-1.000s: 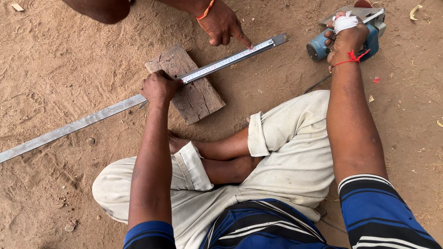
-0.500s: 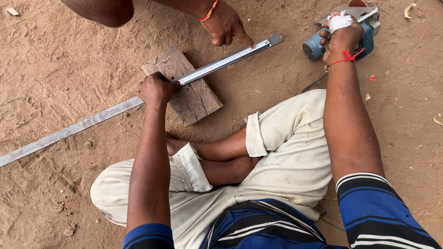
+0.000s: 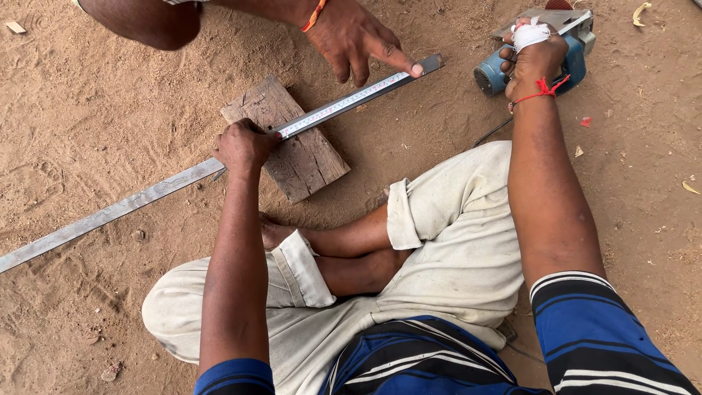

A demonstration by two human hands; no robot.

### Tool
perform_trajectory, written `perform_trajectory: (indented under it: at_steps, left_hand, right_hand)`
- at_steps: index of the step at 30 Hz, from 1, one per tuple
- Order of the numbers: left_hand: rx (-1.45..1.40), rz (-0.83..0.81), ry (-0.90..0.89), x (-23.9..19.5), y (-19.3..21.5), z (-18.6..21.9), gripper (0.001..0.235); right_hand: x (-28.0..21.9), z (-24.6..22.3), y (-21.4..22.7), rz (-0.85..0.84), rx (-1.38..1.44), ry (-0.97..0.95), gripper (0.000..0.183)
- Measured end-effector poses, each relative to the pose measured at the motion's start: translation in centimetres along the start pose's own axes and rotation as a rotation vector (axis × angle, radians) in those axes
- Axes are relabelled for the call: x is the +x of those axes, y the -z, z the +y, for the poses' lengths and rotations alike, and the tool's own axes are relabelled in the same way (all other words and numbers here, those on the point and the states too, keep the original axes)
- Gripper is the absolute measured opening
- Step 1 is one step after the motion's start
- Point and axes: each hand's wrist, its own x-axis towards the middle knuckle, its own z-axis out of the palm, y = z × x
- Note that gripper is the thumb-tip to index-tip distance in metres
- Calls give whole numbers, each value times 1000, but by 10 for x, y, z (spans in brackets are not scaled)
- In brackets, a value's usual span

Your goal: The person measures a metal bar using a tape measure and marks it with a pencil. They then use an angle grinder to cut the metal bar at the marked point while sitting on the ground.

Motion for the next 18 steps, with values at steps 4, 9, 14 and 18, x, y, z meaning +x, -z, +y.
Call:
perform_trajectory:
  at_steps: [4, 9, 14, 18]
  left_hand:
    - [-3, 26, -27, -4, -1, -1, 50]
    - [25, -16, 7, -6, 10, 6, 59]
    - [56, -22, 30, -5, 9, 6, 67]
    - [49, -21, 39, -2, 9, 7, 68]
  right_hand:
    - [-4, -1, 1, 30, -34, -9, 15]
    - [-8, -9, -7, 49, -31, -59, 15]
    - [-5, -8, -8, 29, -27, -49, 14]
    - [-4, -7, -8, 46, -22, -53, 14]
